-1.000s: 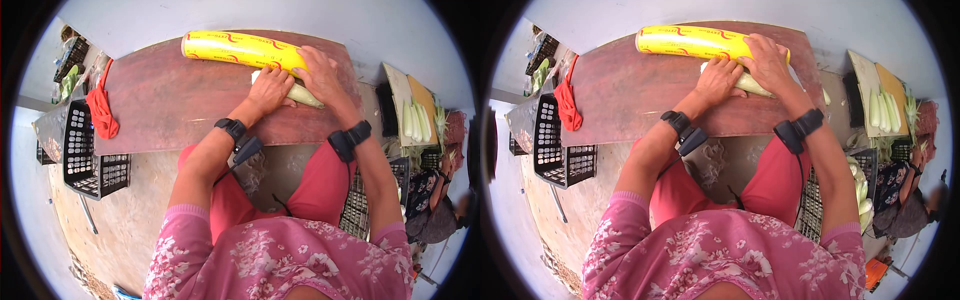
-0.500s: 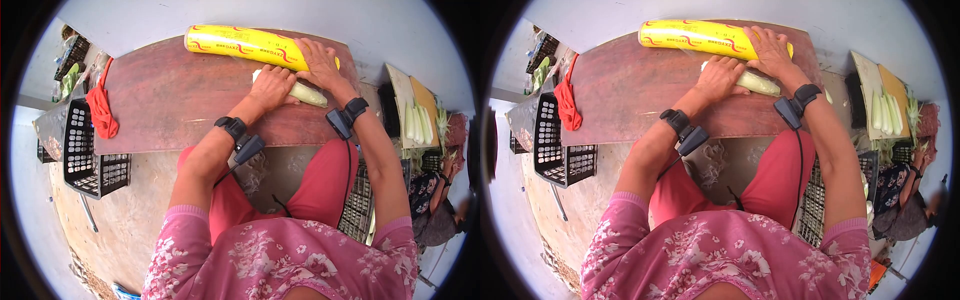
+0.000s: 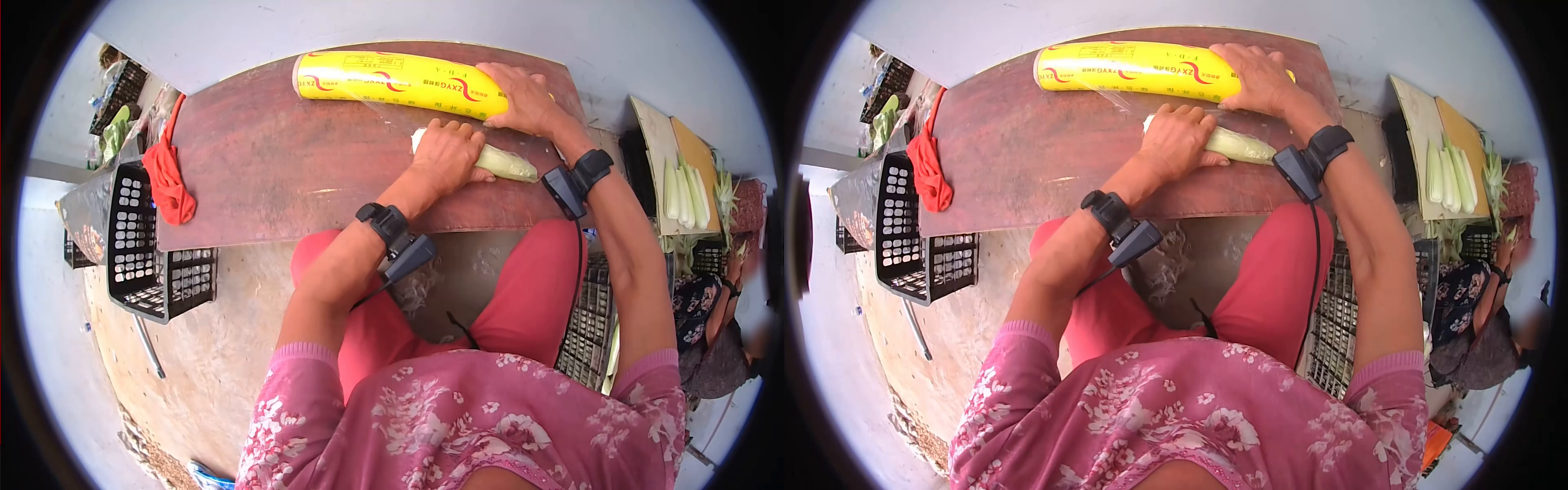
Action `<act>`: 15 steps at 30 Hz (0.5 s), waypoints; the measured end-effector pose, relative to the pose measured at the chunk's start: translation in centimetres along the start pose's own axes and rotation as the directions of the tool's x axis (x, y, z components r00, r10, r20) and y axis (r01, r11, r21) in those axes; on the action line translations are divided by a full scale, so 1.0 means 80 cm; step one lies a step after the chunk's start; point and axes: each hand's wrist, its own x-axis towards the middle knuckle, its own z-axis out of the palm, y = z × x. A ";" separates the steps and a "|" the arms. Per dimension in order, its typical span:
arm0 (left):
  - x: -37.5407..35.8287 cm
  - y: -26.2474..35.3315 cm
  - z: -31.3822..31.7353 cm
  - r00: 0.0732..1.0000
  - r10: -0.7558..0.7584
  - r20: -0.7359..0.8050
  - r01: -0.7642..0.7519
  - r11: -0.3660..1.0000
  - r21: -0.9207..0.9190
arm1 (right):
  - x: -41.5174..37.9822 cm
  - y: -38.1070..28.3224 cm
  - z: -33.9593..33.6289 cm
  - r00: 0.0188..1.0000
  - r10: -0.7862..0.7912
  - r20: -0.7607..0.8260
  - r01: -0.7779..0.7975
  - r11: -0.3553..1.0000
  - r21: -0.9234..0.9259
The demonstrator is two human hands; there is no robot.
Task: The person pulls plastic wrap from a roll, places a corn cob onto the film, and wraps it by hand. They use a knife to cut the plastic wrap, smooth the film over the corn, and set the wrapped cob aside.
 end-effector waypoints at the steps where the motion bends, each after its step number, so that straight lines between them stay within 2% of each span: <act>1: -0.003 0.003 0.000 1.000 -0.003 -0.029 0.003 1.000 0.005 | 0.001 -0.002 -0.003 1.000 0.010 0.020 -0.010 1.000 0.016; 5: -0.015 0.010 0.001 0.999 -0.004 -0.052 0.005 1.000 0.024 | -0.001 -0.010 -0.019 0.993 0.037 0.109 -0.043 0.997 0.058; 10: -0.026 0.016 -0.007 1.000 -0.012 0.024 0.011 1.000 0.012 | 0.000 -0.008 -0.024 0.980 0.043 0.195 -0.062 0.993 0.095; 11: -0.028 0.017 -0.008 0.999 -0.018 0.046 0.017 1.000 0.009 | -0.001 -0.007 -0.023 0.982 0.039 0.184 -0.057 0.994 0.095; 15: -0.034 0.019 -0.004 0.998 -0.004 -0.065 0.003 1.000 -0.013 | -0.010 -0.009 -0.025 0.994 0.024 0.109 -0.034 0.995 0.090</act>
